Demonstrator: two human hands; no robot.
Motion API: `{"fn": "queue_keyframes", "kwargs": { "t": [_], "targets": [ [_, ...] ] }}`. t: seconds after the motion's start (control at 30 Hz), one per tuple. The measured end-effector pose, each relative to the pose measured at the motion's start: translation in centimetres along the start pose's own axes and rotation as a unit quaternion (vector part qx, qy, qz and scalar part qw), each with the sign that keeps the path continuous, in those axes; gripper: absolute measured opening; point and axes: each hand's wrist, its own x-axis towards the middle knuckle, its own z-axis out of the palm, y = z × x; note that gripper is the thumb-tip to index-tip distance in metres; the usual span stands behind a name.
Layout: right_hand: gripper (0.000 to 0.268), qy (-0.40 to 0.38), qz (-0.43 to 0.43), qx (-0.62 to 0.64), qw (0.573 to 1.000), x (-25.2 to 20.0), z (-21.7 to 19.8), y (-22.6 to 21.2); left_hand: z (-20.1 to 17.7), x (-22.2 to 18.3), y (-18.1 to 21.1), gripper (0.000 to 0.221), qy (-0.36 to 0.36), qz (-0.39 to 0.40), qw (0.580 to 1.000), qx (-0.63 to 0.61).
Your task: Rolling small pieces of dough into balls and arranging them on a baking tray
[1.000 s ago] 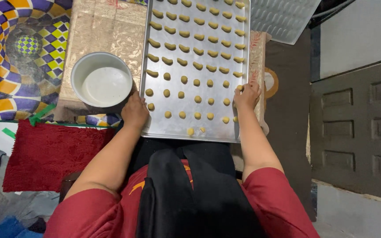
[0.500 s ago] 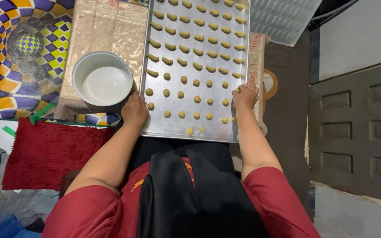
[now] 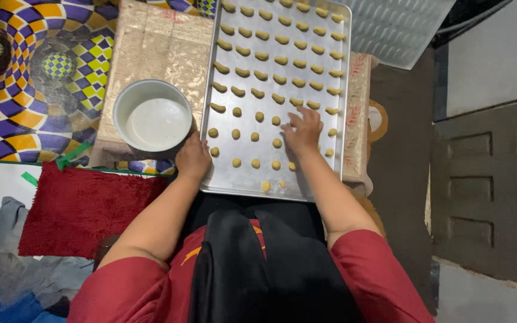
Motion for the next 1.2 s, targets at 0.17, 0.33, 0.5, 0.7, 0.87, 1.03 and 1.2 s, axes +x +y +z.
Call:
{"fn": "queue_keyframes", "kwargs": {
  "t": [0.17, 0.33, 0.5, 0.7, 0.87, 1.03, 1.2],
  "targets": [
    [0.036, -0.108, 0.019, -0.04, 0.993, 1.4, 0.8, -3.4, 0.7, 0.0, -0.5, 0.04, 0.005, 0.004, 1.0, -0.015],
    [0.03, -0.109, 0.053, -0.068, 0.99, 1.5, 2.8, -2.7, 0.7, -0.1, -0.3, 0.041, 0.029, 0.016, 0.999, 0.008],
    [0.055, -0.094, 0.034, -0.013, 0.995, 0.8, 2.0, -3.9, 1.4, 0.1, -0.8, 0.042, 0.033, 0.024, 0.999, 0.001],
    [0.039, -0.077, -0.01, -0.012, 0.997, 1.9, 2.2, -6.7, 1.9, 0.3, -0.9, 0.043, 0.051, 0.028, 0.998, -0.002],
    [0.042, -0.052, 0.022, 0.006, 0.998, 1.9, 3.4, -7.1, 2.2, 0.3, -1.4, 0.042, 0.061, 0.044, 0.997, -0.001],
    [0.031, -0.024, 0.023, 0.005, 0.999, -0.2, 3.2, -7.9, 2.3, 0.3, -1.4, 0.041, 0.053, 0.042, 0.998, -0.001],
    [0.03, -0.17, -0.007, 0.044, 0.984, -2.3, 1.5, -10.2, 1.6, 0.0, -1.1, 0.04, 0.048, 0.034, 0.998, -0.005]
  ]
}}
